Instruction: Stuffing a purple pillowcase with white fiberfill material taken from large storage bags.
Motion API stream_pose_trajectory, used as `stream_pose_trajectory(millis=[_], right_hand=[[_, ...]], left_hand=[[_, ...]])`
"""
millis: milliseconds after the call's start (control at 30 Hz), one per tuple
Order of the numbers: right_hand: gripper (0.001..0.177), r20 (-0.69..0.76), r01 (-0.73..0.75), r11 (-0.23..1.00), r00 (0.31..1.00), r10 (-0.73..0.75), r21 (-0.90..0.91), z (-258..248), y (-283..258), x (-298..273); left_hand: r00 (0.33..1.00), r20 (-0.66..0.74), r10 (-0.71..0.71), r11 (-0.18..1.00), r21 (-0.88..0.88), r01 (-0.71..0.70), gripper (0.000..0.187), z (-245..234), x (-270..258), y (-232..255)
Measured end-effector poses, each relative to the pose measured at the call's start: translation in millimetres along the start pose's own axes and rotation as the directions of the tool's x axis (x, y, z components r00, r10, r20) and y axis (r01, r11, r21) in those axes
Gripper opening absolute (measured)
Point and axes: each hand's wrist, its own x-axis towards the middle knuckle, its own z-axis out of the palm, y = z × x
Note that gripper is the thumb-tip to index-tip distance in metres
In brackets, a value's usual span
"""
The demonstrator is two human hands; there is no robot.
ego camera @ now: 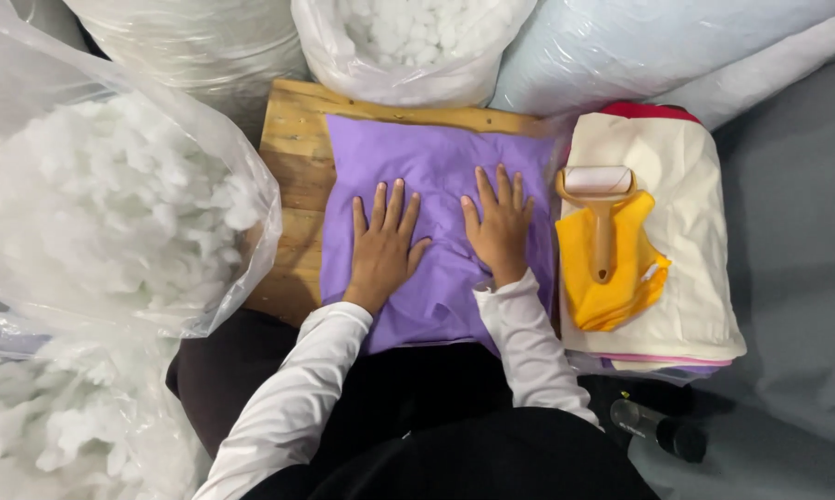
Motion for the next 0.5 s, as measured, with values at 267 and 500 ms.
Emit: stream_pose_trajectory(millis=[267,500], right_hand=[[0.053,-0.161,0.008,0.999,0.987,0.000,0.045,-3.7,26.6,-23.7],[0.050,-0.245,0.065,0.997,0.968,-0.054,0.039,-43.2,9.7,5.9]], left_hand=[[0.988,-0.093,-0.126,0.992,0.009,0.127,0.076,7.6,0.4,-5.7],[0.972,-0.105,-0.210,0.975,-0.090,0.201,0.070,-4.0,-0.1,5.2]])
